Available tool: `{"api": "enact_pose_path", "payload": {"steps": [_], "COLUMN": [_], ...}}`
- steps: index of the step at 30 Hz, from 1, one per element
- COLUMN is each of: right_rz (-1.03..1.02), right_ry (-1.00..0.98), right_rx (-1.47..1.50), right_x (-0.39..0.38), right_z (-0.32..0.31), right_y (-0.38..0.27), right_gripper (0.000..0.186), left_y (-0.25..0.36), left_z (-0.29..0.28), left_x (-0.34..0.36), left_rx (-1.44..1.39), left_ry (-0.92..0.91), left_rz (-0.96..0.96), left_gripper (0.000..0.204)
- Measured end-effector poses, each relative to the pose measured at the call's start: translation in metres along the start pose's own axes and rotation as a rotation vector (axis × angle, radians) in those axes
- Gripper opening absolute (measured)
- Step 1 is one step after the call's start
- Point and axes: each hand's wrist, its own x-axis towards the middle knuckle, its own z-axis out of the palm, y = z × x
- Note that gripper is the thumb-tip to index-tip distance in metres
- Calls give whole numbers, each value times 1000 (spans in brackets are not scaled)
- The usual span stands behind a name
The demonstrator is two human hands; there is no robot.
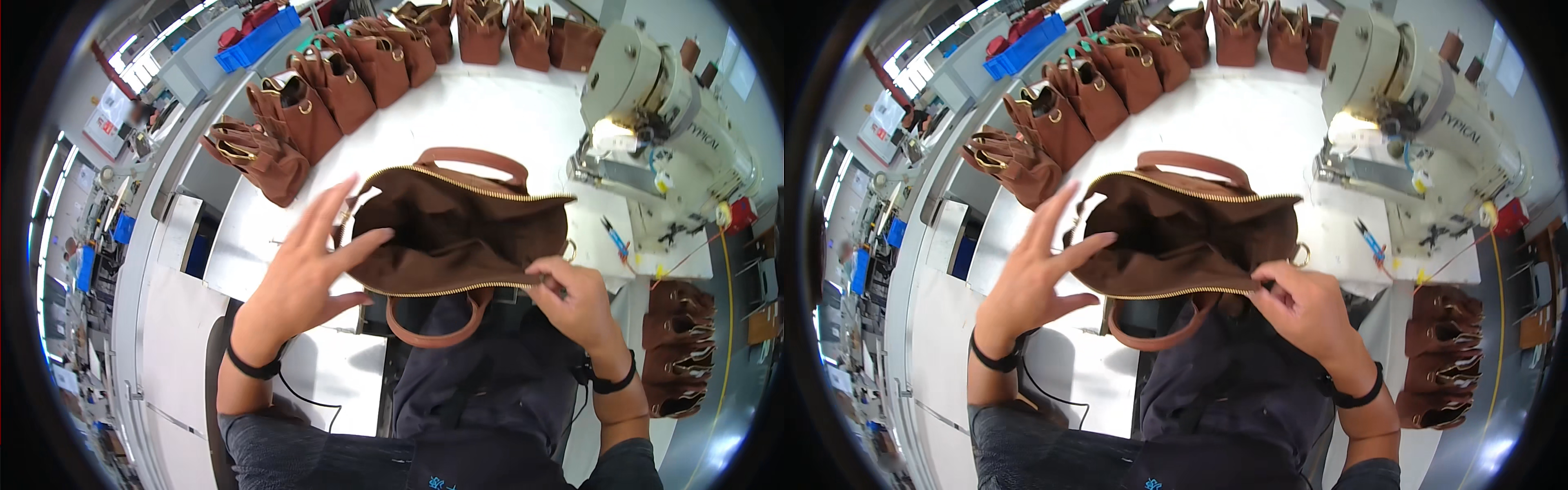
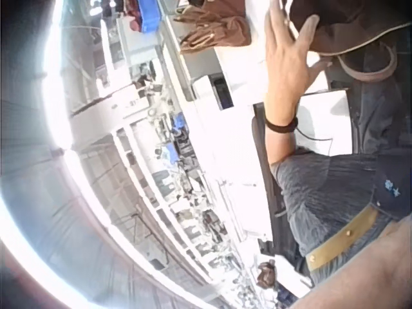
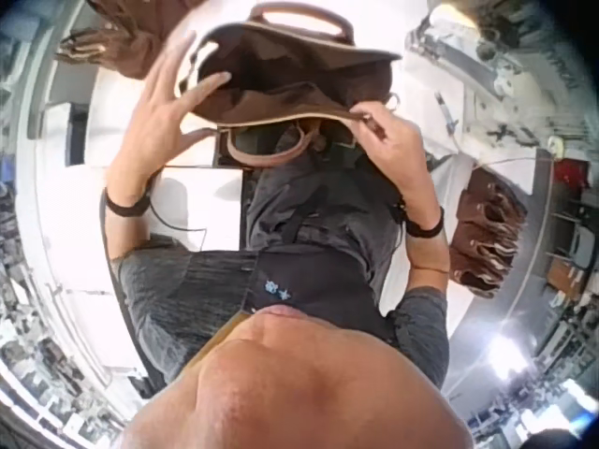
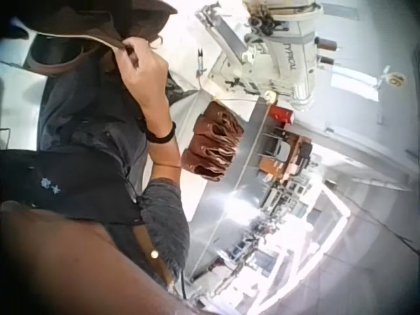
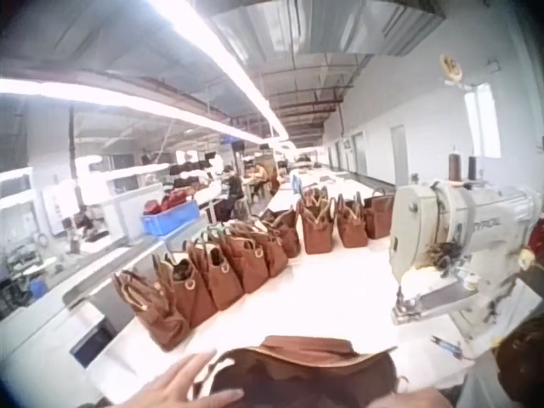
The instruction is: Sewing components of a leather bag using an industrial sewing machine.
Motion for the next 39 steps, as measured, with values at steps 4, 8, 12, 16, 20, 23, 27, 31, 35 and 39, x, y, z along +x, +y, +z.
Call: {"api": "enact_pose_path", "payload": {"steps": [4, 8, 12, 16, 20, 23, 27, 31, 35, 39], "right_rz": [-116, 70, -103, -219, -179, -141, -144, -157, -97, -341], "right_ry": [-120, -338, -323, -347, -400, -410, -439, -450, -532, 8], "right_rx": [-199, -347, -648, -748, -709, -404, -281, -264, -336, -240], "right_x": [-3, -4, 4, 5, 11, 18, 18, 28, 56, 54], "right_z": [-18, -46, -63, -59, -59, -65, -73, -86, -94, -99], "right_y": [-10, -17, -9, 7, 22, 30, 47, 68, 83, 95], "right_gripper": [21, 42, 52, 50, 35, 29, 30, 19, 24, 57], "left_y": [-20, -26, -8, 4, 7, 3, 0, -4, -15, -50], "left_z": [11, 19, 21, 20, 22, 17, 15, 23, 34, 19], "left_x": [31, 40, 31, 35, 50, 65, 88, 106, 124, 151], "left_rx": [-129, -192, -106, -18, 13, -8, -123, -57, -90, -186], "left_ry": [20, -244, -16, 7, -140, -189, -239, -372, -364, -266], "left_rz": [182, 245, 385, 500, 389, 351, 537, 473, 366, 157], "left_gripper": [73, 58, 55, 61, 45, 38, 36, 33, 23, 25]}}
